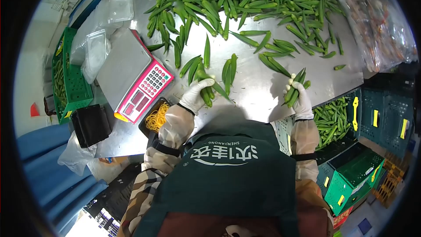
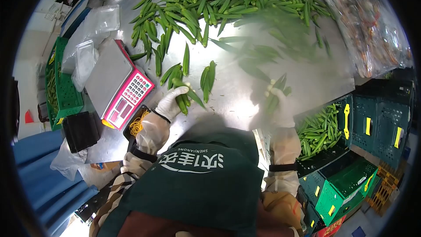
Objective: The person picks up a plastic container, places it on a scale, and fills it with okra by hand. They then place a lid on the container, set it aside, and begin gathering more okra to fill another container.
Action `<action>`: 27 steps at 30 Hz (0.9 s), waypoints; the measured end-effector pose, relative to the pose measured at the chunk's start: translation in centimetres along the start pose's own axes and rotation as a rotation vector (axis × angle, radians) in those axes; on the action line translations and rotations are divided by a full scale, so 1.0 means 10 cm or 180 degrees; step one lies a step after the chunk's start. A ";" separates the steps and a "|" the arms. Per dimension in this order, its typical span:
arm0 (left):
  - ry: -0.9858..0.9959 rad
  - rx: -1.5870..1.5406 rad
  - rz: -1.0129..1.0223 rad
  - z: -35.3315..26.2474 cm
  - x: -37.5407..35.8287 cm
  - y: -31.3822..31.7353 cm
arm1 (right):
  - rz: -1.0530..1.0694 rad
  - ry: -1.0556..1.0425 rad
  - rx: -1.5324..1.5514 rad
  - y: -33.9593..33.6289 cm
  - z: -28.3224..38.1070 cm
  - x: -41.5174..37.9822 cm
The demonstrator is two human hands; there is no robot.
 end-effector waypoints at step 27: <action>0.0397 0.2085 -0.0849 -0.18 0.22 -0.12 | 0.0387 -0.0600 -0.1101 0.41 0.29 0.09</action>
Point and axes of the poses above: each hand's wrist, its own x-axis towards the middle knuckle, its own y-axis out of the palm, z = x × y, the point moved 2 cm from there along x, towards the middle knuckle, and after that the axes turned 11 degrees about x, right-handed, at the moved point
